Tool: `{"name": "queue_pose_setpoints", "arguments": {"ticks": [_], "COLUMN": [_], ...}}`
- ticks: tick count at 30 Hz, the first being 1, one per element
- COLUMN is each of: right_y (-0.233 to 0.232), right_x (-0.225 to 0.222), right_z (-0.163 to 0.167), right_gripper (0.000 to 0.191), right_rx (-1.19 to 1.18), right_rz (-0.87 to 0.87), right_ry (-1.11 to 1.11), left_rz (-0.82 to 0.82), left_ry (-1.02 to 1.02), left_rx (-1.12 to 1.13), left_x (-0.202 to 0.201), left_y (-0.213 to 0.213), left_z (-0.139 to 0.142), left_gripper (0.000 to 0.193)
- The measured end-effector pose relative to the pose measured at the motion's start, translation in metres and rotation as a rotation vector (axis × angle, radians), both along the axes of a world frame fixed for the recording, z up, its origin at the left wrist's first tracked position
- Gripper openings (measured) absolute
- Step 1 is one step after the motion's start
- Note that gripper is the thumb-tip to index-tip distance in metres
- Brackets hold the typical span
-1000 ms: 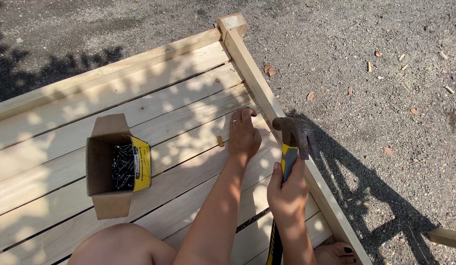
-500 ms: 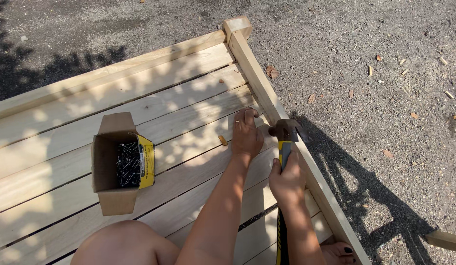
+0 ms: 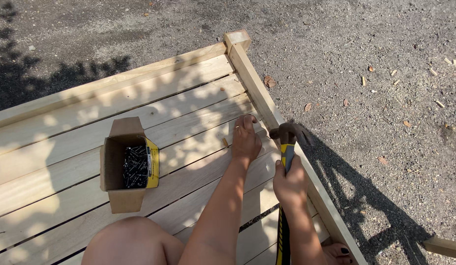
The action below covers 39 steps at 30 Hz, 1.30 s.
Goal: The person sits on the ground with a wooden slatted frame across their lap and hammers nails into its slats using a claw hammer. They take nails from an open cardboard nail box, position each nail on a slat, and drive it in, working along the frame.
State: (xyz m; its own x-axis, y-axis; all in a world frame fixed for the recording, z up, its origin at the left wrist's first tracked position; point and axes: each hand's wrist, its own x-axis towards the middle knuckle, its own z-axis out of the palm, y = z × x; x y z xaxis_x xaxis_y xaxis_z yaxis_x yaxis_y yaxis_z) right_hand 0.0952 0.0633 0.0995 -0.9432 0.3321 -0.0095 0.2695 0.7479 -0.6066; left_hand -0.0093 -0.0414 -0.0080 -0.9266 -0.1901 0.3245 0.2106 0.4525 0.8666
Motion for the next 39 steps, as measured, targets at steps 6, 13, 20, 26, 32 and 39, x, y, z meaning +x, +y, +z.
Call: {"name": "queue_pose_setpoints", "arguments": {"ticks": [6,13,20,26,32,39], "right_y": [-0.028,-0.111,-0.168,-0.180,-0.177,-0.163], "right_x": [0.052,0.106,0.144,0.154,0.147,0.155], "right_z": [0.055,0.108,0.133,0.125,0.114,0.113], "right_gripper": [0.025,0.030,0.025,0.023,0.024,0.025], "right_rx": [-0.003,-0.461,-0.591,-0.576,-0.558,-0.582], "right_rz": [0.018,-0.111,-0.041,0.002,-0.017,-0.002], "right_ry": [0.167,-0.144,-0.189,-0.229,-0.282,-0.322], "left_rz": [-0.150,0.164,0.133,-0.278,-0.229,-0.150], "left_ry": [-0.036,-0.052,-0.664,-0.873,-0.875,-0.835], "left_rx": [0.136,-0.223,-0.762,-1.034,-1.006,-0.965], "left_x": [0.062,0.162,0.172,0.137,0.133,0.148], "left_y": [-0.052,-0.176,-0.317,-0.309,-0.313,-0.301], "left_z": [0.089,0.196,0.190,0.148,0.123,0.115], "left_gripper": [0.033,0.009,0.036,0.031,0.030,0.028]}}
